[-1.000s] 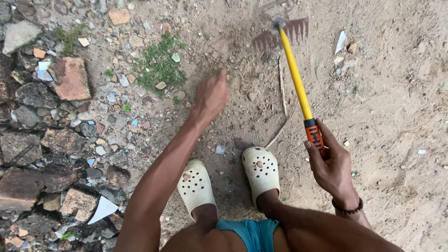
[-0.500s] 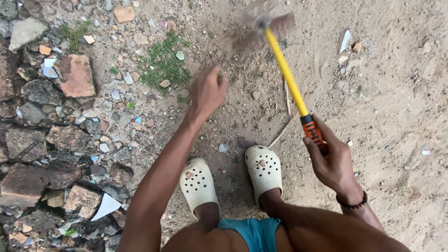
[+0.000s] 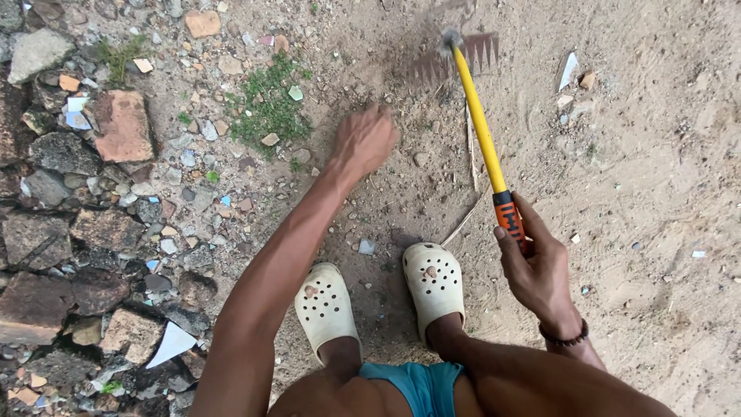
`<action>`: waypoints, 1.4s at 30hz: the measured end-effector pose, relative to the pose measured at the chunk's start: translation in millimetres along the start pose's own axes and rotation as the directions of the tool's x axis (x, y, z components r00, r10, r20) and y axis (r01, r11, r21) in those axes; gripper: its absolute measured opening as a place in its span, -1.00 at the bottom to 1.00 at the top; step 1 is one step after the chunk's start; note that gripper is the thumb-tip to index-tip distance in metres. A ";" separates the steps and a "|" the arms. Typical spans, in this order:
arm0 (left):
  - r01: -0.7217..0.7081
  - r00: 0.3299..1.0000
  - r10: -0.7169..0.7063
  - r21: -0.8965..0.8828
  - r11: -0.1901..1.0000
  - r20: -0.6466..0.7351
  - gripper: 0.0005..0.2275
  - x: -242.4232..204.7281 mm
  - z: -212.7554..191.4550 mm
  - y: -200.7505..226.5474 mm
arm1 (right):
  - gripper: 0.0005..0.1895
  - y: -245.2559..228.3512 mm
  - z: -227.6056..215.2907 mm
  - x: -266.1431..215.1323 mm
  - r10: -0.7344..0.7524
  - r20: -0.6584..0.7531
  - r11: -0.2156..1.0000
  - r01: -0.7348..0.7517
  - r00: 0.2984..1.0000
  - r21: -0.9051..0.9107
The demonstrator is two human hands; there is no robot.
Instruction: Raking and picking up small debris and grass from a dirt area.
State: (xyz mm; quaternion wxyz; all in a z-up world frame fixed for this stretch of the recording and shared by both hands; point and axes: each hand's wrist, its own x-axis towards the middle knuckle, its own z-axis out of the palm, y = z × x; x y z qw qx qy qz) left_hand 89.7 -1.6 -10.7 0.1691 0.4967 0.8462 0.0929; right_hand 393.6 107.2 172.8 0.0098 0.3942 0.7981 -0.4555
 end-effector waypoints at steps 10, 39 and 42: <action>0.205 0.850 -0.517 -0.843 0.498 -0.098 -0.84 -40.2 -29.0 -71.3 | -0.39 9.7 -2.6 -11.7 -0.052 0.094 0.995 0.060 0.994 -0.083; 0.361 0.793 -0.521 -0.445 0.819 -0.315 -0.79 -151.2 -56.0 -134.1 | -0.44 -129.6 90.2 60.7 -0.436 0.339 0.850 0.506 0.833 -0.150; 0.418 0.812 -0.542 -0.431 0.799 -0.218 -0.83 -149.3 -50.1 -136.8 | -0.42 -115.0 115.5 67.3 -0.579 0.190 0.787 0.604 0.793 -0.123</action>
